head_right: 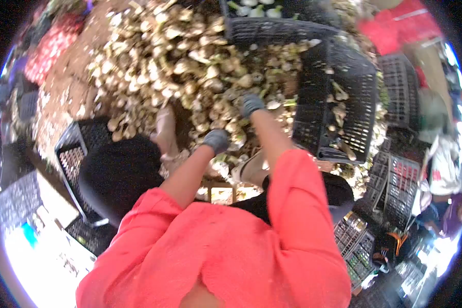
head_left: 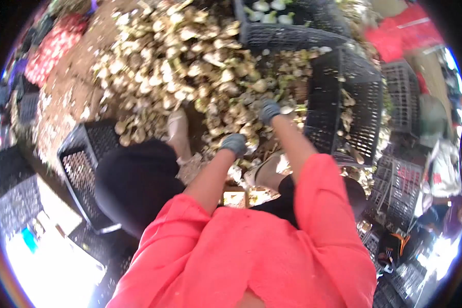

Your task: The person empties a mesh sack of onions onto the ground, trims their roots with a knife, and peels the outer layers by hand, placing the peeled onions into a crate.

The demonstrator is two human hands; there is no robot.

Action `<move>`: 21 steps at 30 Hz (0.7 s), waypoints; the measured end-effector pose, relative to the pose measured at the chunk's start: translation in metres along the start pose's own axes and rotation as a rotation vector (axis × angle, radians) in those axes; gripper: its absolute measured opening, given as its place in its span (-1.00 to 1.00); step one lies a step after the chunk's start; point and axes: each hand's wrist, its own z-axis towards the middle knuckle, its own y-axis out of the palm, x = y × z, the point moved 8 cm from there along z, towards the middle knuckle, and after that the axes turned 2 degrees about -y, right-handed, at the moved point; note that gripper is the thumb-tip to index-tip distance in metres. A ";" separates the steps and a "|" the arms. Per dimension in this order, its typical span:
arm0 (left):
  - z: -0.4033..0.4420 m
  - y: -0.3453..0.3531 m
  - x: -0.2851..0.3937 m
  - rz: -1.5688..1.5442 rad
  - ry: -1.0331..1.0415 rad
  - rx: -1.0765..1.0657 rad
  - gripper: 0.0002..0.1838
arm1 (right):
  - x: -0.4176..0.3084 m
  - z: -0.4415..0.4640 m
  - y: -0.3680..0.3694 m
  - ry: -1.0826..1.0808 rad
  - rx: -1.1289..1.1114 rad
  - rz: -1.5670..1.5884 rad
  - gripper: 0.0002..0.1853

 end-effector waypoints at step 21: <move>0.018 -0.086 0.065 -2.051 0.150 -0.277 -0.22 | -0.028 -0.152 -0.167 0.201 0.447 0.350 -0.22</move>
